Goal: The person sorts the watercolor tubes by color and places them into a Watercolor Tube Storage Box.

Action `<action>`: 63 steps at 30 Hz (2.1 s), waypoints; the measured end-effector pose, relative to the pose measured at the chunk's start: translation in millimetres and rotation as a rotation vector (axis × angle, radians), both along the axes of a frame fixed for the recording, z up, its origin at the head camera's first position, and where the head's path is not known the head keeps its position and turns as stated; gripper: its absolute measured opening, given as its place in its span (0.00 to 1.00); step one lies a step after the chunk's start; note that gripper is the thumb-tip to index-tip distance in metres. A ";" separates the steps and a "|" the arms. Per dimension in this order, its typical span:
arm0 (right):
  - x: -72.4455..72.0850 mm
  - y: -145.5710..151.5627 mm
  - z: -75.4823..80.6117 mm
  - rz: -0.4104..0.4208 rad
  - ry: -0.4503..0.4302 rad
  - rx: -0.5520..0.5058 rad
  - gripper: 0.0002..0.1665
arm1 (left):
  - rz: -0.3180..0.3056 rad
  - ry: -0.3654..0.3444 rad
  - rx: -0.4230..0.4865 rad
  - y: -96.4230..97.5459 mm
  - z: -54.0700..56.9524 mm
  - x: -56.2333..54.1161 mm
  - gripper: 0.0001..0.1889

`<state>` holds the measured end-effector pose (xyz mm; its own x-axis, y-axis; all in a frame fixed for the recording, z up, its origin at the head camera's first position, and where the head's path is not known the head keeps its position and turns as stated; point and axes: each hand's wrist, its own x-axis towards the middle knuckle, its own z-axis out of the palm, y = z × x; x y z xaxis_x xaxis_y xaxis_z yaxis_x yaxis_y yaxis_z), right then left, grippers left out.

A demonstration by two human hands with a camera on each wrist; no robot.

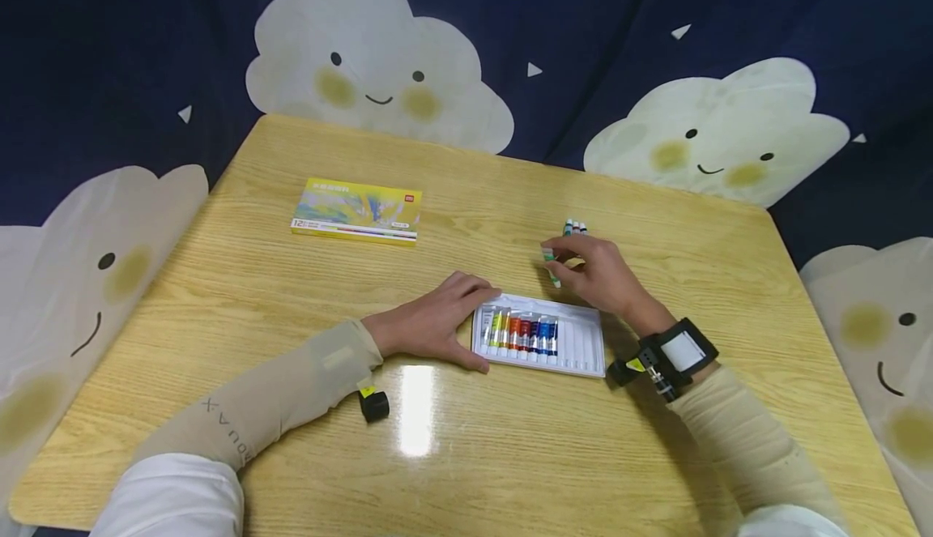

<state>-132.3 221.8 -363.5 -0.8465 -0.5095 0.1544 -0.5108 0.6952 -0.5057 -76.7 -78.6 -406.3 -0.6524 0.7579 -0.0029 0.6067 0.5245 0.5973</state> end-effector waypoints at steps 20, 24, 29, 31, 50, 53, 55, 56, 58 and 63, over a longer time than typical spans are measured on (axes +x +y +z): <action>27.7 3.7 -7.3 -0.130 -0.040 -0.219 0.19 | -0.006 0.008 0.000 0.2 0.9 1.1 0.60; 34.9 2.5 -7.5 -0.133 -0.061 -0.239 0.19 | -0.007 0.005 0.001 -0.2 1.1 0.8 0.60; 41.7 2.3 -9.5 -0.150 -0.078 -0.256 0.19 | -0.011 0.001 0.003 -0.2 1.0 1.0 0.59; 43.8 2.9 -10.7 -0.145 -0.082 -0.265 0.19 | -0.012 -0.001 0.001 -0.2 0.9 1.1 0.59; 56.7 6.2 -14.0 -0.112 -0.128 -0.329 0.19 | -0.001 -0.013 -0.001 -0.4 1.5 0.6 0.60; 58.7 7.6 -12.6 -0.120 -0.113 -0.321 0.19 | 0.001 -0.010 -0.002 -0.2 1.9 0.5 0.60; 59.7 8.7 -11.7 -0.125 -0.106 -0.317 0.19 | 0.004 -0.011 -0.003 0.0 1.8 0.5 0.60; 60.2 9.3 -11.3 -0.129 -0.105 -0.318 0.19 | 0.005 -0.012 -0.003 0.1 1.7 0.5 0.60; 61.2 10.1 -10.4 -0.130 -0.106 -0.326 0.19 | 0.005 -0.014 -0.004 0.1 1.6 0.7 0.60; 64.3 12.4 -8.7 -0.165 -0.093 -0.302 0.18 | 0.000 -0.019 -0.005 -0.1 1.8 1.9 0.60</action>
